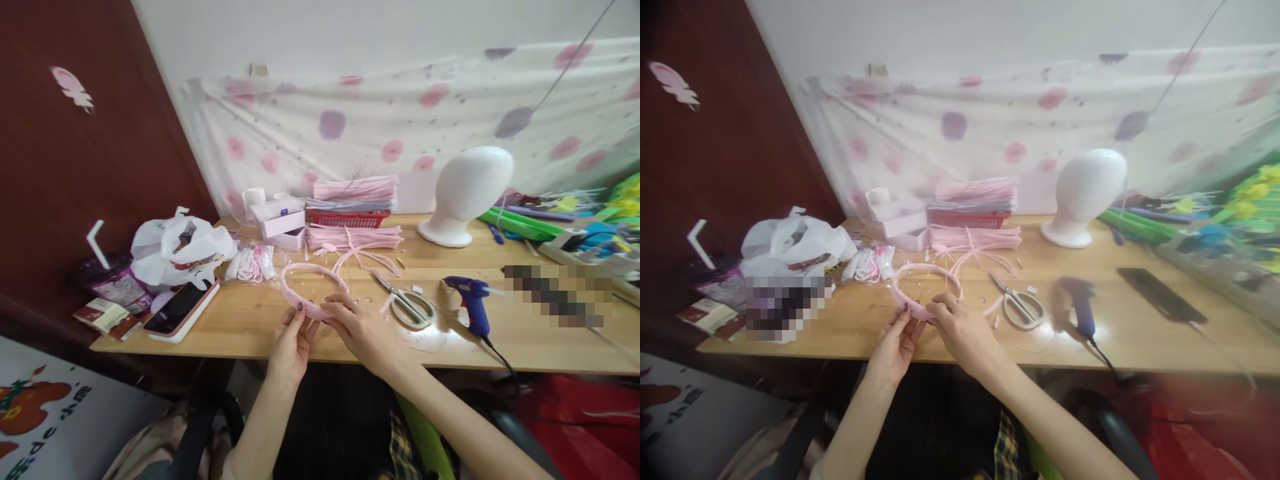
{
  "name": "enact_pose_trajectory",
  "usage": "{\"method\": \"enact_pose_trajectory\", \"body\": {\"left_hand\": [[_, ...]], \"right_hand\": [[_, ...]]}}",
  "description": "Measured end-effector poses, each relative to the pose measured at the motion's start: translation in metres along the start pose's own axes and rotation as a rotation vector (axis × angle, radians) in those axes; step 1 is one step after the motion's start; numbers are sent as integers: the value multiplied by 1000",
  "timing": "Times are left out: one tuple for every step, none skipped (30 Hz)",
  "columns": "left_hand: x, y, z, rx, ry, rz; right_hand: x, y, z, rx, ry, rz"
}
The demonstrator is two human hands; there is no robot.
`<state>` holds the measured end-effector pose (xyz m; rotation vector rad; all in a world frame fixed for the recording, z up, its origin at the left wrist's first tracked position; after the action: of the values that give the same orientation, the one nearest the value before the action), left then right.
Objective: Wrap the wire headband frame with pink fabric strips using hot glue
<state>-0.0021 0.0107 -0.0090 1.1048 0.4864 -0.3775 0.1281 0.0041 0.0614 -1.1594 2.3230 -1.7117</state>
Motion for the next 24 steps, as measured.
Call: {"method": "enact_pose_trajectory", "body": {"left_hand": [[2, 1, -1, -6, 9, 3], [3, 2, -2, -10, 14, 5], [6, 4, -3, -10, 15, 4], [8, 5, -4, -7, 13, 2], [9, 7, -5, -2, 11, -1], [10, 8, -5, 4, 10, -4], [10, 9, -6, 10, 10, -8], [10, 11, -7, 16, 12, -13], [9, 12, -7, 21, 15, -17], [8, 14, -8, 24, 17, -22], [7, 15, -9, 24, 18, -26], [6, 17, -10, 22, 17, -31], [5, 19, -12, 20, 14, -33], [5, 21, -13, 16, 10, -33], [4, 24, -15, 12, 4, -31], [3, 26, -16, 8, -3, -26], [3, 29, -18, 4, -12, -22], [2, 31, -20, -2, -22, -20], [1, 33, -21, -10, -31, -18], [1, 35, -23, -21, -38, -15], [0, 36, -25, -35, -41, -8], [-2, 37, -27, -51, -40, 6], [-3, 39, -29, -67, -38, 25], [-5, 40, -31, -81, -33, 48]], "right_hand": [[1, 1, 6, -48, 0, 10], [1, 3, 11, -92, 0, 18], [1, 4, 16, -130, 0, 21], [1, 6, 20, -162, -1, 21], [0, 6, 22, -191, -5, 17], [0, 6, 24, -221, -13, 12], [-1, 5, 25, -250, -24, 9], [-1, 4, 26, -278, -36, 8], [-1, 2, 26, -301, -48, 9], [-2, 0, 26, -317, -54, 10], [-2, -1, 26, -323, -55, 8], [-3, -2, 26, -321, -51, -5], [-4, -3, 26, -315, -44, -33], [-6, -4, 27, -314, -32, -68], [-8, -5, 29, -317, -19, -109], [-11, -7, 31, -324, -3, -149], [-15, -8, 34, -329, 10, -185], [-19, -11, 37, -334, 22, -207], [-24, -14, 40, -340, 32, -213], [-29, -17, 44, -335, 41, -203], [-35, -22, 47, -332, 55, -181], [-41, -29, 50, -333, 76, -144], [-48, -37, 53, -337, 99, -100], [-53, -47, 56, -344, 128, -56]]}}
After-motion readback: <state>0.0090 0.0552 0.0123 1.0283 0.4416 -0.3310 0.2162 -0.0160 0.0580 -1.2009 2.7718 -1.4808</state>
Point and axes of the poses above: each hand's wrist, its own z-axis away from the middle knuckle, its own y-axis out of the palm, x = y × z, the point moved 6 cm from there along -z, towards the middle knuckle, and after that the axes turned 3 degrees about y, right-handed, at the moved point
